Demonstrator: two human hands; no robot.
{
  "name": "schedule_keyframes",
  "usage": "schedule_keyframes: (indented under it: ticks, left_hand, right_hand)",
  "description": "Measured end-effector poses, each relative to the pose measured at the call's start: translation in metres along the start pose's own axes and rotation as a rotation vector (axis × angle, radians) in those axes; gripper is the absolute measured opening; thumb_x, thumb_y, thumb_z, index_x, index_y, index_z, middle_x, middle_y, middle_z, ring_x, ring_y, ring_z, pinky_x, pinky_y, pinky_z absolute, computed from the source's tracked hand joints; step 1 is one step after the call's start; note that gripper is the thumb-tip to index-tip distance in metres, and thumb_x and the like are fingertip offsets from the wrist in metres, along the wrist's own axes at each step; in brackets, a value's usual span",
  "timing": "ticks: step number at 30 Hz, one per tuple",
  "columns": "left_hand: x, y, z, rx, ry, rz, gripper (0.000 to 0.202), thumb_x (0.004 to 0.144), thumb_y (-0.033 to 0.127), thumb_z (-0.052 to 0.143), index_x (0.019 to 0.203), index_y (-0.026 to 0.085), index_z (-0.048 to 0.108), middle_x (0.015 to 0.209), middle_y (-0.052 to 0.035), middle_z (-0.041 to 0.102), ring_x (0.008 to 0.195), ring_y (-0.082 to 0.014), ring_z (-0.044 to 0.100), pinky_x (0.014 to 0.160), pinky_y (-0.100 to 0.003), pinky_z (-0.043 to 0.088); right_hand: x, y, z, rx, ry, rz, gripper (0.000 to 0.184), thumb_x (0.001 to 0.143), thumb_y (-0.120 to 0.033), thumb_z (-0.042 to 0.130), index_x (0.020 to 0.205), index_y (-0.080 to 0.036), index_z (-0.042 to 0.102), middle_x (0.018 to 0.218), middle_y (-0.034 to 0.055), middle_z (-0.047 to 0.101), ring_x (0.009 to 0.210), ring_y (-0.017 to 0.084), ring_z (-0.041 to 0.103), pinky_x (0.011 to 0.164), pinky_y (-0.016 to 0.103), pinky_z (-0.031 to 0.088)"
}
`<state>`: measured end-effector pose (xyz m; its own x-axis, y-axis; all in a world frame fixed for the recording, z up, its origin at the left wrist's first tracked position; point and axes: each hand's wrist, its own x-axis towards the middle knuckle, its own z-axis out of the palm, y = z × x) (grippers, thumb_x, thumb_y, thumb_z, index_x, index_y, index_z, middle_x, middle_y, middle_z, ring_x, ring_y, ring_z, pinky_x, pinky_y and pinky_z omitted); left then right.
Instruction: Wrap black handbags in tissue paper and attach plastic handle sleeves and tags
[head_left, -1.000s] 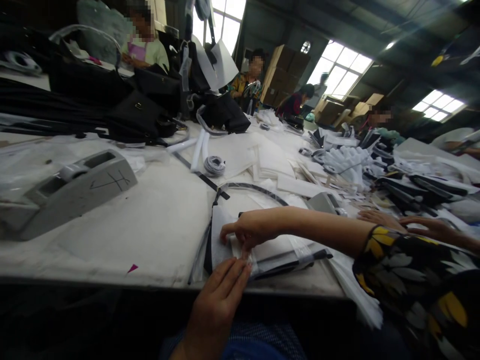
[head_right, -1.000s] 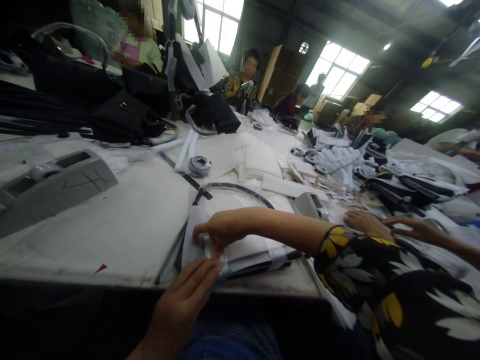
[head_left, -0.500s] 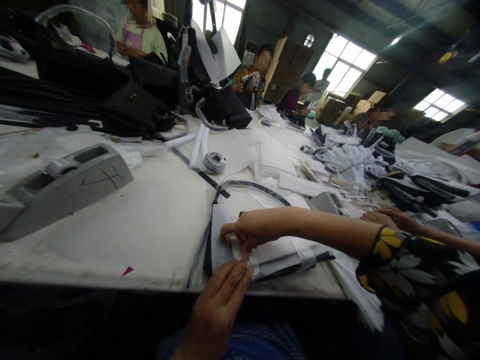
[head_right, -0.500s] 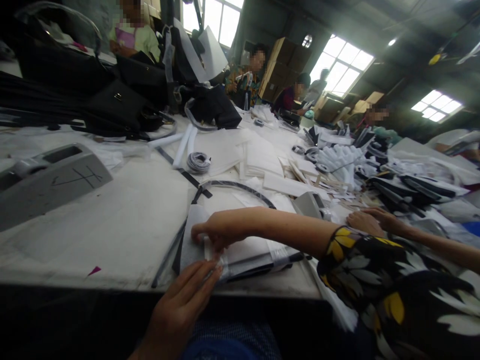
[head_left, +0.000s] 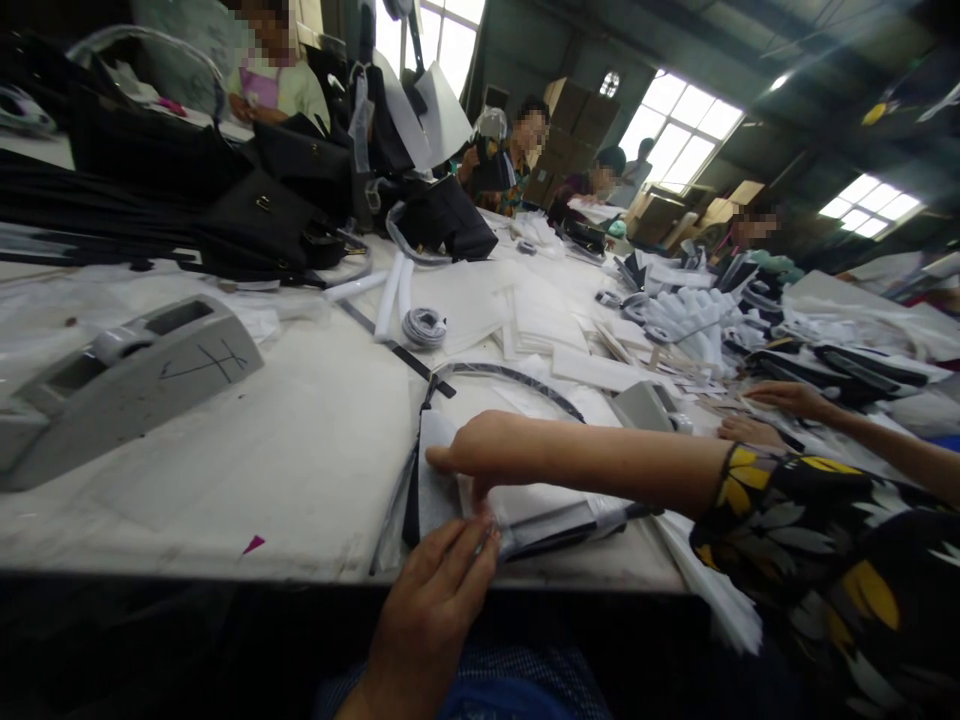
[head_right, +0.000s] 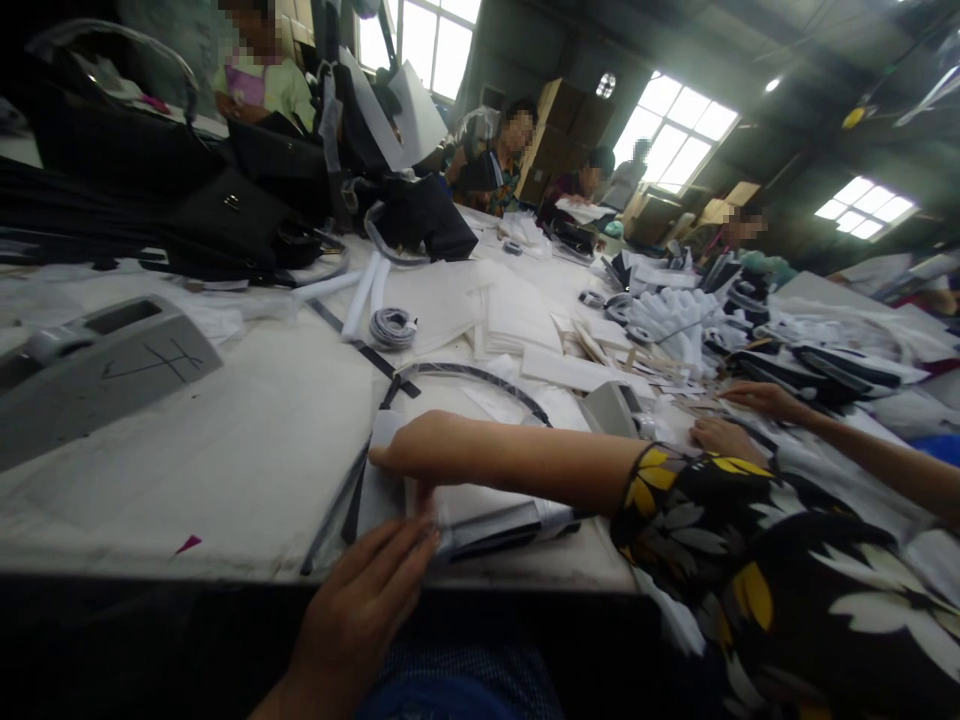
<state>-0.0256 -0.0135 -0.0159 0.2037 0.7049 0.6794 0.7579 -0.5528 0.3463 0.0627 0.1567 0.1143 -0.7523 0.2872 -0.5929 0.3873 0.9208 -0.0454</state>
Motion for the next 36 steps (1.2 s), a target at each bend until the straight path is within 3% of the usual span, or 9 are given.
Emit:
schedule_keyframes:
  ticks: [4,8,15,19,23,26,31,34,36]
  left_hand:
    - [0.007,0.002,-0.002,0.018,-0.015,0.005,0.037,0.101,0.012,0.036,0.123,0.018,0.066,0.129,0.0002,0.067,0.113,-0.0188,0.060,0.094,-0.032,0.056]
    - [0.007,0.001,-0.001,0.046,0.001,0.010,0.037,0.101,0.012,0.035,0.123,0.016,0.065,0.128,-0.0011,0.068,0.112,-0.0187,0.060,0.091,-0.032,0.058]
    - [0.005,-0.005,0.001,0.099,-0.010,0.058,0.033,0.100,0.013,0.041,0.124,0.016,0.064,0.128,-0.0019,0.068,0.111,-0.0187,0.061,0.090,-0.031,0.057]
    - [0.008,-0.006,0.001,0.113,0.006,0.086,0.033,0.100,0.013,0.041,0.124,0.016,0.064,0.127,-0.0019,0.068,0.110,-0.0177,0.061,0.091,-0.028,0.056]
    - [0.009,-0.005,0.002,0.093,0.053,0.079,0.033,0.097,0.009,0.045,0.122,0.017,0.065,0.125,-0.0012,0.069,0.109,-0.0171,0.060,0.091,-0.027,0.055]
    - [0.009,-0.005,0.002,0.091,0.059,0.081,0.032,0.097,0.010,0.046,0.122,0.017,0.065,0.123,-0.0019,0.070,0.107,-0.0175,0.061,0.090,-0.028,0.055]
    - [0.006,-0.004,0.001,0.125,0.049,0.083,0.034,0.095,0.009,0.049,0.124,0.019,0.064,0.123,-0.0034,0.070,0.108,-0.0184,0.062,0.090,-0.030,0.057]
    - [0.004,-0.004,0.002,0.139,0.059,0.093,0.036,0.094,0.007,0.050,0.126,0.018,0.063,0.124,-0.0039,0.070,0.109,-0.0182,0.062,0.092,-0.030,0.056]
    - [0.003,-0.004,0.004,0.148,0.070,0.100,0.036,0.094,0.007,0.051,0.126,0.018,0.063,0.122,-0.0041,0.071,0.109,-0.0181,0.063,0.092,-0.030,0.056]
  right_hand:
    - [0.004,0.014,0.000,-0.109,0.062,-0.101,0.042,0.082,-0.042,0.073,0.115,-0.021,0.058,0.085,0.0030,0.071,0.075,0.019,0.066,0.057,0.025,0.029]
    - [0.007,0.029,0.004,-0.054,0.138,-0.055,0.056,0.072,-0.058,0.078,0.110,-0.022,0.058,0.082,0.0019,0.070,0.074,0.020,0.064,0.058,0.026,0.027]
    - [0.016,0.058,0.024,0.278,0.218,0.024,0.073,0.055,-0.068,0.083,0.104,-0.021,0.056,0.093,0.0017,0.067,0.075,0.018,0.059,0.060,0.024,0.033]
    - [0.023,0.077,0.037,0.515,0.154,0.102,0.081,0.049,-0.068,0.085,0.108,-0.020,0.056,0.098,0.0017,0.063,0.080,0.018,0.056,0.065,0.024,0.038]
    - [0.028,0.086,0.043,0.650,0.122,0.087,0.066,0.054,-0.061,0.086,0.098,-0.017,0.062,0.089,-0.0007,0.061,0.077,0.015,0.053,0.066,0.023,0.039]
    - [0.030,0.089,0.044,0.708,0.152,0.073,0.047,0.070,-0.055,0.078,0.093,-0.016,0.067,0.084,-0.0019,0.064,0.075,0.012,0.055,0.068,0.021,0.041]
    - [0.021,0.087,0.046,0.748,0.246,0.124,0.053,0.095,-0.059,0.046,0.104,-0.013,0.072,0.099,0.0069,0.072,0.092,0.017,0.064,0.085,0.025,0.045]
    - [0.009,0.079,0.050,0.734,0.252,0.131,0.070,0.086,-0.070,0.054,0.134,-0.020,0.061,0.118,0.0099,0.069,0.109,0.024,0.063,0.096,0.032,0.044]
    - [0.003,0.073,0.055,0.715,0.250,0.147,0.095,0.070,-0.074,0.069,0.148,-0.025,0.046,0.126,0.0115,0.066,0.115,0.029,0.061,0.099,0.037,0.043]
